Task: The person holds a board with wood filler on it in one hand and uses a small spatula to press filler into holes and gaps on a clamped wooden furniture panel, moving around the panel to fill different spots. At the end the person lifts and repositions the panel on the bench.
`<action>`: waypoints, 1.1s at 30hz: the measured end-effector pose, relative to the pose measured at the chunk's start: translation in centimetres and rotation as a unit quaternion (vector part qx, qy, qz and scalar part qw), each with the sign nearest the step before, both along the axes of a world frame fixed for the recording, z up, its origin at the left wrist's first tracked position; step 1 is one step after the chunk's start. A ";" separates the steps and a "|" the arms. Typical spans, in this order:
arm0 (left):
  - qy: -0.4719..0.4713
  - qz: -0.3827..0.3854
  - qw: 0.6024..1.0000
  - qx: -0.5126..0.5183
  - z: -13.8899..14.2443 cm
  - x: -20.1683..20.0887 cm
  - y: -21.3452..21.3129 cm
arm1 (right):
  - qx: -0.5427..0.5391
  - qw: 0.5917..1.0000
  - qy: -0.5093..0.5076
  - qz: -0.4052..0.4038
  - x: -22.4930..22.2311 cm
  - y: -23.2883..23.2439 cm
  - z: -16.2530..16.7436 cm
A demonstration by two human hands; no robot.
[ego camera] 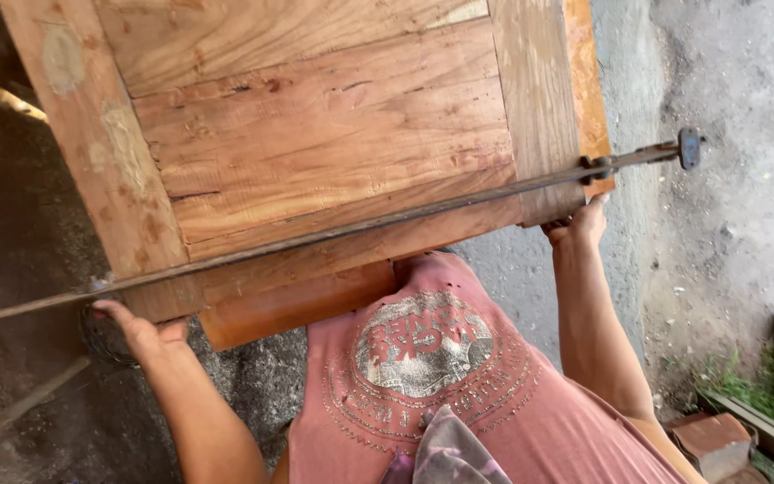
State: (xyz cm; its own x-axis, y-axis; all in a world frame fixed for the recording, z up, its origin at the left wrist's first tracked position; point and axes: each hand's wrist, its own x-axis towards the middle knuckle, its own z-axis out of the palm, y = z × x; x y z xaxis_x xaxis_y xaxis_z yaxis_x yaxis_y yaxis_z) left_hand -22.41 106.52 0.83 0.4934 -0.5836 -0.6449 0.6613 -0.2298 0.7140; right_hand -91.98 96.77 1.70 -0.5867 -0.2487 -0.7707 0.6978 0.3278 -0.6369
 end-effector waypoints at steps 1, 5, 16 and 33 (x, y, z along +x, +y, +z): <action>-0.021 0.006 0.999 0.044 -0.3 0.1 -0.1 | -0.013 1.000 -0.023 0.011 -0.3 -0.3 -0.4; -0.041 0.014 0.997 0.067 -1.3 0.6 -0.5 | -0.020 0.998 -0.039 0.047 -0.3 -1.1 -1.4; -0.053 0.101 0.989 0.090 0.2 0.6 0.8 | -0.056 0.990 -0.021 0.124 1.5 -1.2 3.2; -0.075 0.146 0.985 0.061 -4.3 1.9 4.1 | -0.126 0.956 0.102 0.246 0.3 1.0 1.4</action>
State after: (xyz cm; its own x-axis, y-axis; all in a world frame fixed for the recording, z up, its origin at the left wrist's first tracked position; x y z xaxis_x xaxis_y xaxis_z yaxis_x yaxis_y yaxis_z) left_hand -20.52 110.61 -3.50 0.7239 -0.3250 -0.6085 0.6014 -0.1350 0.7875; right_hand -91.66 97.80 3.06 -0.4836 -0.6956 -0.5313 0.3513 0.4017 -0.8457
